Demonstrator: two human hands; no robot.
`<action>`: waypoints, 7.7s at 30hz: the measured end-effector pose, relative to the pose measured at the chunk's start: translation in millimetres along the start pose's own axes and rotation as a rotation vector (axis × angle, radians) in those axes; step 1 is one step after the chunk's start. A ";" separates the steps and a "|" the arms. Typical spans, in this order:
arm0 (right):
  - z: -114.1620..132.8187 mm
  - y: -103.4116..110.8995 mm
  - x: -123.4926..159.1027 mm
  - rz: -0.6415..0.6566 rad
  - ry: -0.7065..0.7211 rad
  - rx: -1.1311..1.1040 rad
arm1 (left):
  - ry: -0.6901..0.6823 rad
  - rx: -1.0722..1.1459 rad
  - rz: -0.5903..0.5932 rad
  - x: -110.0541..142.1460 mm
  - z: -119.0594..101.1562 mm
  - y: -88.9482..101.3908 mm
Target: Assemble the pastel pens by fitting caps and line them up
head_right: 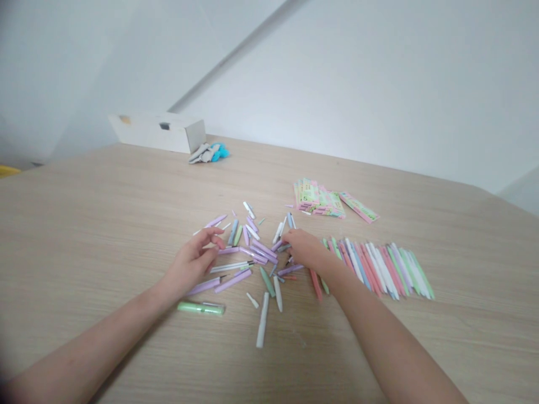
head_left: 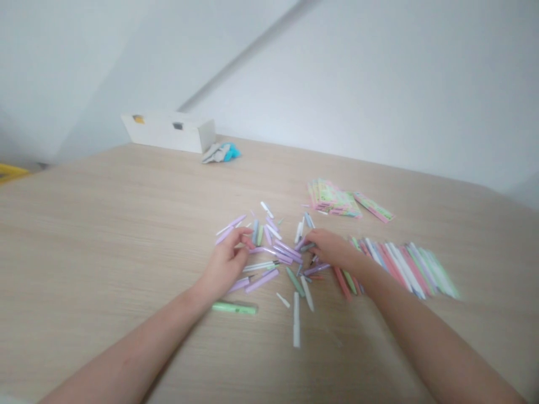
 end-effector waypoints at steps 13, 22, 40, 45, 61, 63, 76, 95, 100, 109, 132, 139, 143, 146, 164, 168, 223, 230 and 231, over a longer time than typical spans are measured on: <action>0.9 5.7 -0.5 -0.031 0.121 -0.068 | 0.016 -0.008 0.044 0.4 3.6 -3.0; 22.0 33.8 15.9 -0.129 0.114 -0.522 | 0.057 0.064 0.115 2.7 -2.1 -11.2; 95.6 4.6 51.6 -0.123 0.248 -1.484 | 0.014 0.318 0.370 11.0 -13.2 -30.3; 87.5 2.6 56.5 -0.246 0.176 -1.409 | 0.033 0.309 0.362 10.4 -9.5 -30.7; 74.0 -23.9 58.0 -0.345 -0.072 -1.035 | 0.159 0.062 0.315 6.0 1.2 -22.9; 57.3 -20.4 57.7 -0.379 -0.137 -1.069 | 0.176 0.055 0.269 4.4 3.5 -19.0; -30.6 12.6 77.7 -0.699 -0.419 -0.778 | 0.234 0.019 0.113 1.6 9.0 -5.3; -6.2 -6.5 55.9 -0.465 -0.262 -0.475 | 0.229 0.134 -0.023 -1.1 6.1 8.2; 2.8 -9.8 43.3 -0.388 -0.128 -0.304 | 0.197 0.244 -0.084 -3.3 8.7 17.6; -1.1 -11.2 20.2 -0.262 -0.069 -0.227 | 0.230 0.430 -0.166 -3.2 -3.9 23.9; -7.0 10.7 17.8 -0.224 -0.101 -0.546 | 0.230 0.045 0.347 19.9 -11.1 -39.8; -15.3 5.9 12.3 -0.207 -0.169 -0.795 | 0.117 -0.166 0.621 37.7 -33.8 -61.8; -24.1 -5.8 5.1 -0.179 -0.218 -1.279 | 0.113 -0.247 0.687 41.7 -39.6 -65.5; -25.6 -8.8 0.0 -0.159 -0.195 -1.503 | 0.135 -0.320 0.712 43.8 -41.5 -66.7; 63.8 -7.7 15.9 -0.089 0.087 -0.424 | 0.020 -0.440 0.750 49.9 -47.2 -71.0; 79.1 -11.3 23.0 -0.046 0.104 -0.387 | -0.014 -0.471 0.772 49.8 -48.5 -71.8; 69.5 15.4 -52.8 -0.129 0.127 -0.110 | -0.153 -0.639 0.794 53.3 -52.1 -76.4; 77.9 2.0 -60.4 -0.026 0.101 0.107 | -0.189 -0.646 0.760 50.6 -56.1 -75.0; 74.9 1.0 -57.0 -0.027 0.098 0.111 | -0.186 -0.651 0.767 50.6 -56.1 -75.4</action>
Point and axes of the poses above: each hand's wrist, its own x-axis away from the middle knuckle, its own y-axis out of the back of the hand, z = x × y, the point moved 7 cm from there along -x, towards the middle knuckle, and after that the axes turned 7 degrees about z, right-handed, at the moved point
